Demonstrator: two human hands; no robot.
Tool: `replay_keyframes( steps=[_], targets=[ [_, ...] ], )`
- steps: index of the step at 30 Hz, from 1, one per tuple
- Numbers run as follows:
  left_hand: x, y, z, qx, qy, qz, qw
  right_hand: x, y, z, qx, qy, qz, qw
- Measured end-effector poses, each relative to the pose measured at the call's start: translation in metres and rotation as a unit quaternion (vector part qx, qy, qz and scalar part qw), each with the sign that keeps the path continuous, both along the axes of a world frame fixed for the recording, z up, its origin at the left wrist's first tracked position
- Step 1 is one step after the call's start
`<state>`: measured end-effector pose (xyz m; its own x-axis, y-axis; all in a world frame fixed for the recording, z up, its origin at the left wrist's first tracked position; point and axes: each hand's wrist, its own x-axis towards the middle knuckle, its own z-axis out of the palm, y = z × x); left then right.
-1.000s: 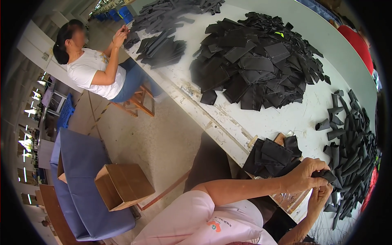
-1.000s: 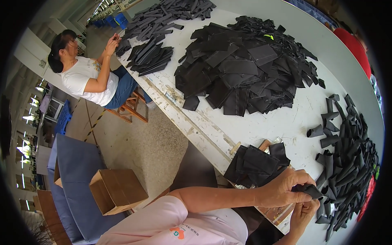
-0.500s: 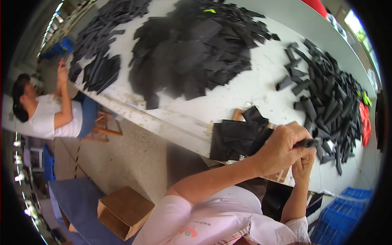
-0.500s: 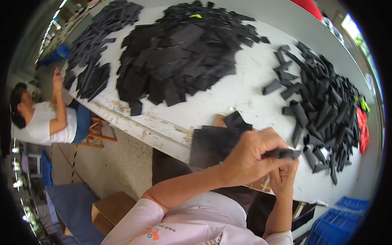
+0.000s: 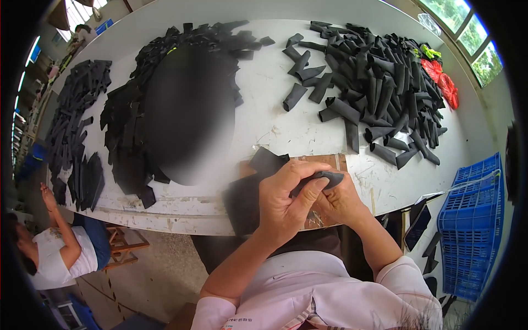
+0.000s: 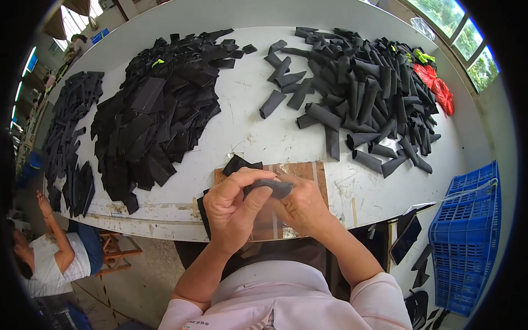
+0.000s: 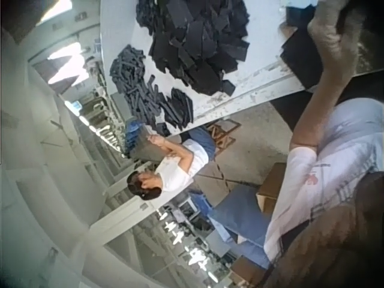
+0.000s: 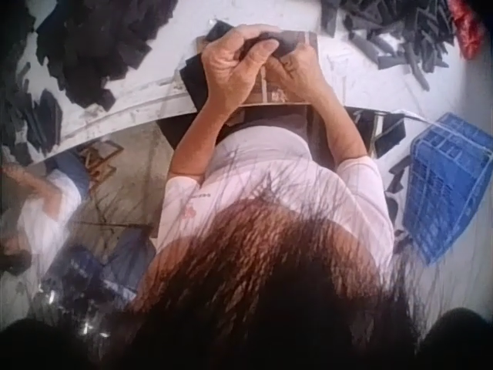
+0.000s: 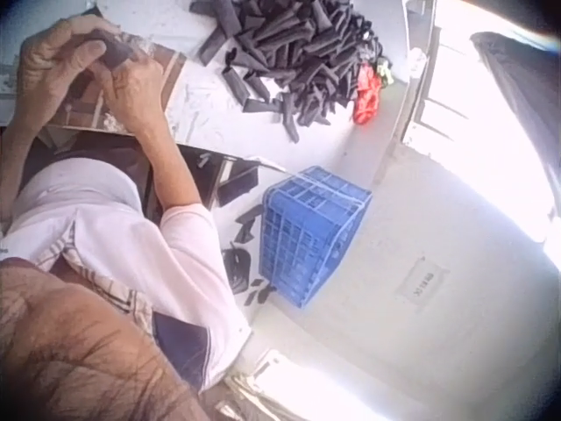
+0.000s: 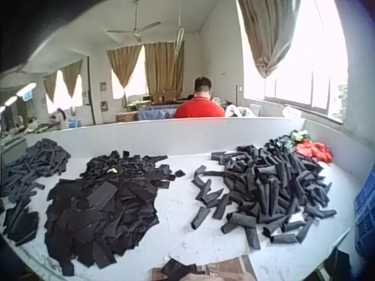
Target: The recorder manually assembles black foam or rubber components on a workbench in a factory setting, using small tools to join pieces.
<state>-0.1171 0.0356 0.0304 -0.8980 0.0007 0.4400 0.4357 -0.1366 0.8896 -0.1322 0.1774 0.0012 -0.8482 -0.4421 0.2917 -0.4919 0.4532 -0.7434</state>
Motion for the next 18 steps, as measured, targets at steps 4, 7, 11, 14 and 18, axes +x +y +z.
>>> replay_keyframes(
  steps=[4, 7, 11, 14, 18],
  targets=[
    [-0.002, -0.005, 0.012, -0.004, 0.0, -0.028, 1.0, -0.007, 0.003, 0.021, 0.035, 0.025, 0.023, 0.999],
    [0.0, -0.007, 0.018, -0.035, -0.131, -0.051, 0.989, -0.006, 0.003, 0.003, -0.01, -0.022, 0.04, 0.999],
    [-0.007, -0.006, 0.007, -0.117, -0.05, -0.016, 0.992, -0.001, -0.003, -0.014, -0.015, -0.068, 0.0, 0.998],
    [-0.001, 0.003, 0.003, -0.066, -0.035, 0.052, 0.996, -0.003, -0.005, -0.003, 0.007, -0.039, 0.005, 0.999],
    [-0.001, 0.001, 0.003, -0.03, -0.037, 0.031, 0.998, -0.002, 0.001, 0.015, 0.066, -0.022, 0.018, 0.997]
  ],
)
